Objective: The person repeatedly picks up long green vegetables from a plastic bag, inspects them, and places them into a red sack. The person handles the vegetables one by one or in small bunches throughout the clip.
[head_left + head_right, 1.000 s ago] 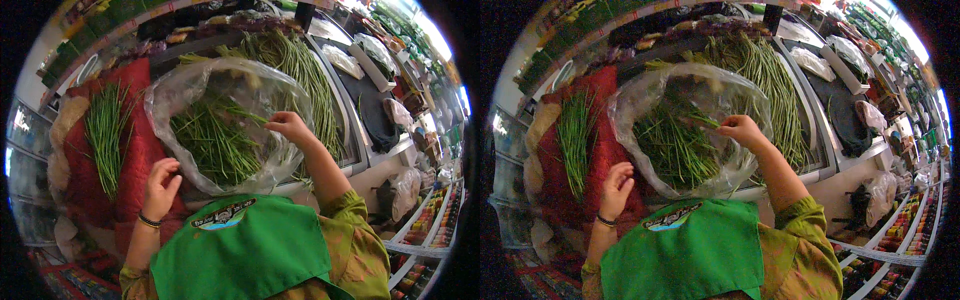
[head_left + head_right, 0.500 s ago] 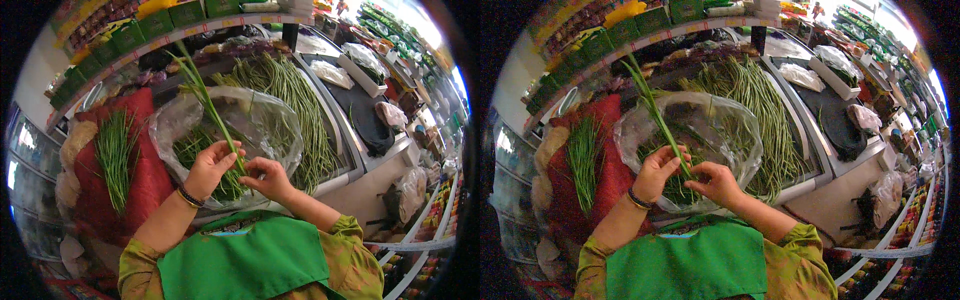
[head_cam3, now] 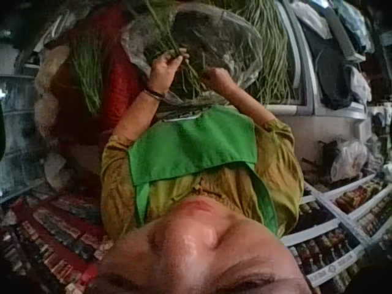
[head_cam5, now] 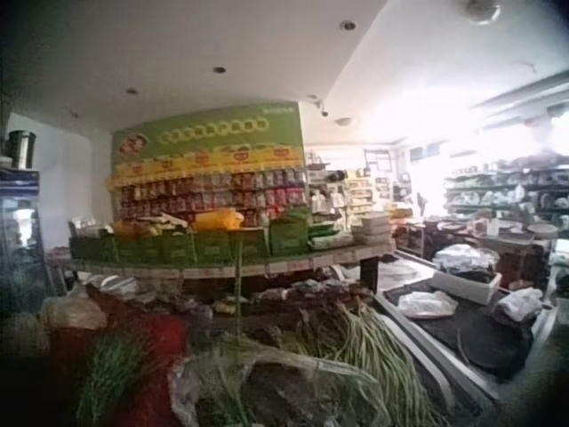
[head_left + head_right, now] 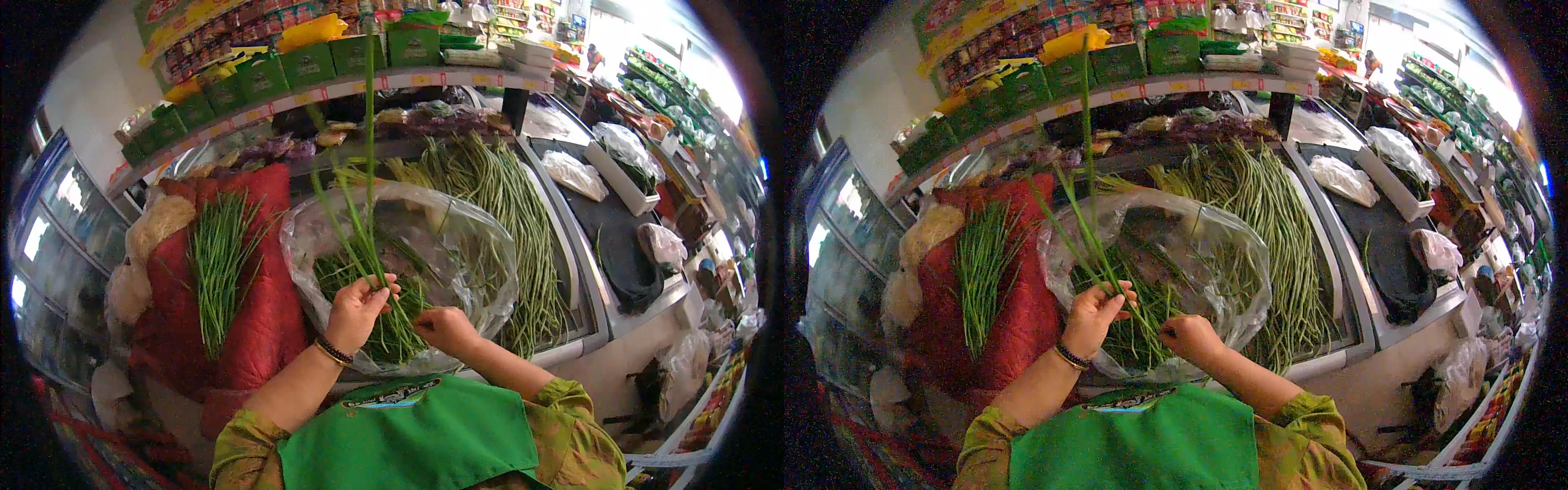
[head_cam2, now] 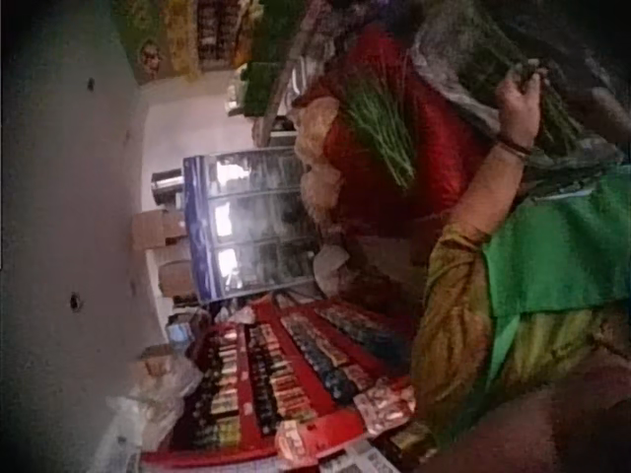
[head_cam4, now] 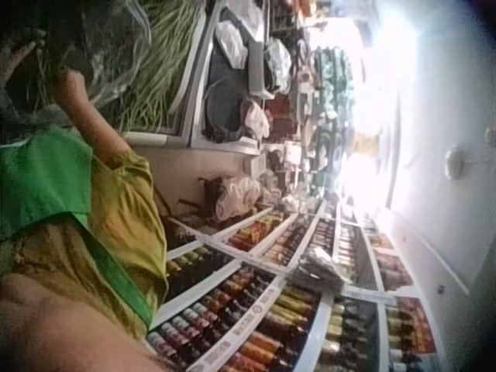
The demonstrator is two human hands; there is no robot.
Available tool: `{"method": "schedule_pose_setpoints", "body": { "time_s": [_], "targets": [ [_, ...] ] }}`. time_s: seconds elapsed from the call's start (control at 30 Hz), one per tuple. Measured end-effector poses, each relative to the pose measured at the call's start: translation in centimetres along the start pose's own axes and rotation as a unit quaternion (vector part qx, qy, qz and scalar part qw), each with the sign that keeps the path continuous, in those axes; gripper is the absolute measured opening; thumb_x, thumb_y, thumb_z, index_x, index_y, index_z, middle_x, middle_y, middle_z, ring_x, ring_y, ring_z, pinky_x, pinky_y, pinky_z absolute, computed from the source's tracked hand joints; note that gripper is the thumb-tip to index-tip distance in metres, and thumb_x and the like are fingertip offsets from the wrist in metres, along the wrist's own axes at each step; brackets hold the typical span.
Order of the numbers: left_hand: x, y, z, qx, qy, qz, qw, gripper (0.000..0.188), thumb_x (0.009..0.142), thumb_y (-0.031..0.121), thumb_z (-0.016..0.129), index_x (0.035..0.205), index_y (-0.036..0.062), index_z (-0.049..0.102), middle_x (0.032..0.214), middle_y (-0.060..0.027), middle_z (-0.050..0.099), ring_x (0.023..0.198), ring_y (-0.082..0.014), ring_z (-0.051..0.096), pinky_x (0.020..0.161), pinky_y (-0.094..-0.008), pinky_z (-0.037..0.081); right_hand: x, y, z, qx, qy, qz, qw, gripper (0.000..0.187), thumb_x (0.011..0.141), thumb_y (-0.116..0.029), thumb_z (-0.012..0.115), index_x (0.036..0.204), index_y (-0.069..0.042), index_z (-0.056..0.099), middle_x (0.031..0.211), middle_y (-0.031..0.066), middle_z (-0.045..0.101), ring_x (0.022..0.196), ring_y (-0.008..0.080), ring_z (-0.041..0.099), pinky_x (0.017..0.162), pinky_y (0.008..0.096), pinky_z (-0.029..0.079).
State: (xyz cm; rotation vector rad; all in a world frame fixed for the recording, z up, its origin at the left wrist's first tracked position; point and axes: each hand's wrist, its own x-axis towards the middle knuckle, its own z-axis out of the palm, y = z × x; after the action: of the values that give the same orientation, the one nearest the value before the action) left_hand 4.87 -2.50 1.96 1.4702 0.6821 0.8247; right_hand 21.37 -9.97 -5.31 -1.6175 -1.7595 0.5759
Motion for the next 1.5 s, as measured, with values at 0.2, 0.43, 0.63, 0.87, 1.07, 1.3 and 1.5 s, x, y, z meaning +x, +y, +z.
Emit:
{"method": "schedule_pose_setpoints", "body": {
  "time_s": [0.2, 0.43, 0.63, 0.87, 1.07, 1.3, 1.5],
  "targets": [
    [0.3, 0.2, -1.2, -0.019, 0.041, -0.012, 0.999, 0.021, 0.082, 0.008, 0.047, 0.102, 0.0059, 0.052, 0.089, -0.0038, 0.057, 0.079, -0.0112, 0.055, 0.064, -0.0242, 0.047, 0.3, 3.5, -0.5, -0.178, -0.064, -0.010, 0.982, 0.018, 0.067, -0.020, 0.060, 0.082, -0.010, 0.062, 0.071, 0.0119, 0.057, 0.066, 0.0291, 0.055, 0.059, 0.0364, 0.045],
    [0.1, 0.0, -2.2, -0.001, 0.007, -0.035, 0.999, 0.021, 0.083, 0.008, 0.046, 0.102, 0.0041, 0.051, 0.089, -0.0048, 0.057, 0.078, -0.0120, 0.055, 0.066, -0.0256, 0.046, 3.8, 0.3, -3.6, 0.093, -0.009, 0.054, 0.994, 0.020, 0.071, -0.021, 0.061, 0.085, -0.006, 0.060, 0.074, 0.0108, 0.058, 0.063, 0.0194, 0.055, 0.058, 0.0313, 0.045],
    [-0.5, -0.6, -2.4, 0.060, -0.047, -0.047, 0.996, 0.019, 0.083, 0.007, 0.046, 0.100, 0.0025, 0.051, 0.088, -0.0045, 0.058, 0.080, -0.0111, 0.055, 0.068, -0.0247, 0.045, 7.1, -3.8, -4.5, 0.296, 0.081, -0.032, 0.951, 0.019, 0.073, -0.016, 0.062, 0.085, -0.001, 0.060, 0.067, 0.0013, 0.057, 0.059, 0.0053, 0.049, 0.055, 0.0208, 0.041],
    [-0.9, -1.6, -1.7, 0.063, -0.068, -0.060, 0.994, 0.021, 0.083, 0.006, 0.045, 0.103, 0.0032, 0.051, 0.085, -0.0016, 0.057, 0.075, -0.0079, 0.054, 0.065, -0.0207, 0.043, 8.6, -7.5, -5.6, 0.241, 0.140, -0.039, 0.960, 0.023, 0.070, -0.019, 0.065, 0.083, 0.000, 0.060, 0.065, 0.0061, 0.059, 0.058, 0.0081, 0.052, 0.054, 0.0232, 0.043],
    [-0.9, -1.9, -1.5, 0.095, -0.078, -0.044, 0.991, 0.021, 0.084, 0.006, 0.045, 0.104, 0.0032, 0.050, 0.085, -0.0020, 0.057, 0.074, -0.0075, 0.054, 0.064, -0.0197, 0.043, 8.8, -6.6, -5.4, 0.303, 0.111, -0.004, 0.946, 0.019, 0.074, -0.017, 0.062, 0.081, 0.000, 0.059, 0.063, -0.0002, 0.056, 0.055, 0.0037, 0.048, 0.049, 0.0184, 0.039],
    [-1.2, -2.2, -2.0, 0.066, -0.062, -0.099, 0.991, 0.020, 0.084, 0.006, 0.044, 0.103, 0.0038, 0.051, 0.085, -0.0022, 0.057, 0.074, -0.0075, 0.054, 0.062, -0.0207, 0.045, 8.3, -7.0, -5.3, 0.575, 0.041, 0.055, 0.815, 0.010, 0.081, -0.017, 0.054, 0.076, -0.007, 0.052, 0.060, -0.0027, 0.050, 0.047, 0.0035, 0.042, 0.042, 0.0174, 0.033],
    [-1.4, -1.9, -2.2, 0.071, -0.076, -0.088, 0.991, 0.020, 0.084, 0.006, 0.044, 0.103, 0.0036, 0.051, 0.085, -0.0020, 0.057, 0.074, -0.0078, 0.054, 0.062, -0.0205, 0.045, 8.4, -5.8, -4.3, 0.595, 0.043, 0.015, 0.802, 0.009, 0.081, -0.016, 0.054, 0.078, -0.008, 0.050, 0.056, -0.0027, 0.046, 0.046, 0.0042, 0.041, 0.039, 0.0180, 0.031]
  ]
}}
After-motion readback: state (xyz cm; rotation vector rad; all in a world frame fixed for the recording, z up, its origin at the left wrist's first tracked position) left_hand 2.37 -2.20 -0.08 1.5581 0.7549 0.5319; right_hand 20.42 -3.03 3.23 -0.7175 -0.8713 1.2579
